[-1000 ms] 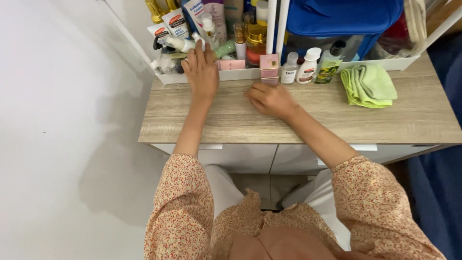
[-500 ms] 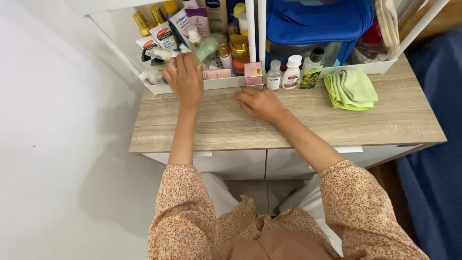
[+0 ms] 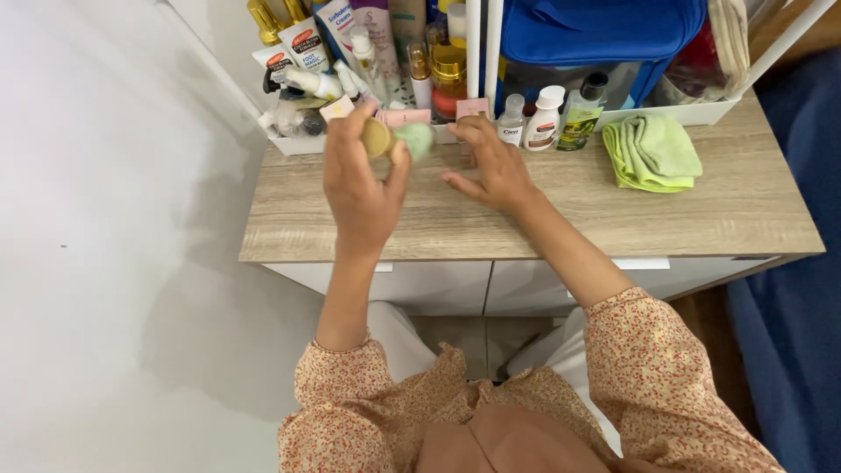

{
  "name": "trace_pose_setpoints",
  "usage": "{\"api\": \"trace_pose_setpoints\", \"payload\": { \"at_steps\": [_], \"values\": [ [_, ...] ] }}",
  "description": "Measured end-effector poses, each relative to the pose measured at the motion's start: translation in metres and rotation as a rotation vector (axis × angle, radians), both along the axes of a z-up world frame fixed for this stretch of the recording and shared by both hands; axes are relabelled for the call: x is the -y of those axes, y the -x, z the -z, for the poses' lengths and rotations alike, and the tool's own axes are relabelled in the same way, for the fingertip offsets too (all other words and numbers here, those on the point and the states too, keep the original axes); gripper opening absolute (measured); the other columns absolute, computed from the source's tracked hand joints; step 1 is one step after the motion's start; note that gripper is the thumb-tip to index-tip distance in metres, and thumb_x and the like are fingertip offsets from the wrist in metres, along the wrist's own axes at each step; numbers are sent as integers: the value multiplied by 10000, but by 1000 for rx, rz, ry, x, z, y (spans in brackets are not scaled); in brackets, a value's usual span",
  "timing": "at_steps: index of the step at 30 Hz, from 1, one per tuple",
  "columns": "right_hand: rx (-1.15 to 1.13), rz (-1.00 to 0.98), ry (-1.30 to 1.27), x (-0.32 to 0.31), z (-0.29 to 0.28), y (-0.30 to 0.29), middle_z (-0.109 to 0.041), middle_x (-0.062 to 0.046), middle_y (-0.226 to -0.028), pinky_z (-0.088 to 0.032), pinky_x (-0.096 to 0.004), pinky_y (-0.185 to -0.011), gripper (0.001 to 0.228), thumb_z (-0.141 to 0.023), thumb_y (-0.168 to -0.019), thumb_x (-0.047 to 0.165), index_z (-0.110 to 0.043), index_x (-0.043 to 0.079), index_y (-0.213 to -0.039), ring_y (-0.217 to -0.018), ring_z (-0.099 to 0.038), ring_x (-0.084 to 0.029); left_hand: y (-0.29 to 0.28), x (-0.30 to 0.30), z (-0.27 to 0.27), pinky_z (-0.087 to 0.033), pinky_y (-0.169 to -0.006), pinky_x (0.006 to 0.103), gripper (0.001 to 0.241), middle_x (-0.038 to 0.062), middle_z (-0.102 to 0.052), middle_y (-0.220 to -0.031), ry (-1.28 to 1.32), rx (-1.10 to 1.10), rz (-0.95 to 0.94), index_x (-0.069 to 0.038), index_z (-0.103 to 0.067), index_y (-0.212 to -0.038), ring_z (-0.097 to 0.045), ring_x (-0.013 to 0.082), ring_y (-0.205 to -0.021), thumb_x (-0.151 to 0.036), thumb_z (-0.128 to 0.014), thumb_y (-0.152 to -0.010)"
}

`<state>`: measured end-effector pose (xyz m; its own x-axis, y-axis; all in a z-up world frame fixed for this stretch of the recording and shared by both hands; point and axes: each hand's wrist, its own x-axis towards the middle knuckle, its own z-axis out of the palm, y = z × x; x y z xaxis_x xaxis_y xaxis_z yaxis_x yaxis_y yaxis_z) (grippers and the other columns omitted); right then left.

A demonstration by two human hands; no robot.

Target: The person sits on the floor in front of a vanity and organizes various cosmetic bottles, tubes, and jars from a white organizer onto the wooden surface. They arrange the items in rows and then use a green cloth to wipe a white bottle.

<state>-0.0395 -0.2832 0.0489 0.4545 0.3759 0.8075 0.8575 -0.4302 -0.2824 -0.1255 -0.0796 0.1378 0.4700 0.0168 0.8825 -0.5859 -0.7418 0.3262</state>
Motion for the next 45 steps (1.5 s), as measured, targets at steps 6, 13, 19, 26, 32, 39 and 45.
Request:
{"api": "trace_pose_setpoints", "payload": {
  "at_steps": [6,13,19,26,32,39,45],
  "values": [
    [9,-22,102,8,15,-5,-654,-125,-1209,-590,-404,-783,677,-810,-856,518,-581,118,-1352,-962,-721,-306,-6,29,14,-570,-914,371,510,126,-616,-1257,56,-64,208,-66,-489,-1449,-644,268,-1134,-85,-729,-998],
    [-151,71,68,34,15,-3,-713,-174,-976,-583,-445,-757,644,-829,-848,543,-627,72,-1239,-871,-727,-350,-52,33,55,-635,-806,276,550,104,-645,-1308,256,-245,456,-64,-467,-1503,-688,186,-1101,-226,-717,-1042],
    [-277,318,-47,92,19,12,-721,-204,-954,-582,-405,-686,621,-826,-898,447,-614,-13,-1257,-786,-736,-294,-84,0,68,-594,-897,367,603,94,-641,-1260,169,-249,431,-57,-458,-1511,-658,198,-1092,-245,-736,-1010],
    [-321,651,-197,125,37,13,-693,-154,-860,-514,-387,-634,502,-881,-911,323,-622,-9,-1183,-675,-654,-268,-124,-12,101,-527,-952,399,327,120,-635,-1167,-74,-199,312,-51,-588,-1264,-645,300,-1082,-122,-701,-966],
    [-325,782,-216,148,52,7,-680,-181,-905,-513,-432,-673,504,-888,-915,272,-615,-24,-1218,-711,-643,-316,-122,-21,111,-516,-897,435,302,119,-636,-1134,-255,-214,251,-63,-624,-1178,-618,343,-1048,-128,-733,-905],
    [-63,838,-187,172,78,-9,-608,-239,-1222,-525,-414,-781,560,-856,-1014,144,-531,-43,-1430,-932,-640,-360,-122,-18,112,-527,-890,419,323,109,-629,-1154,-229,-208,250,-54,-610,-1195,-620,327,-1058,-103,-749,-907],
    [-267,635,-264,163,74,-8,-615,-198,-1258,-543,-314,-732,765,-782,-956,-34,-359,-81,-1591,-885,-631,-234,-121,-22,112,-515,-914,443,385,125,-607,-1169,-218,-186,241,-53,-598,-1233,-602,341,-1059,-96,-751,-883]
  ]
}}
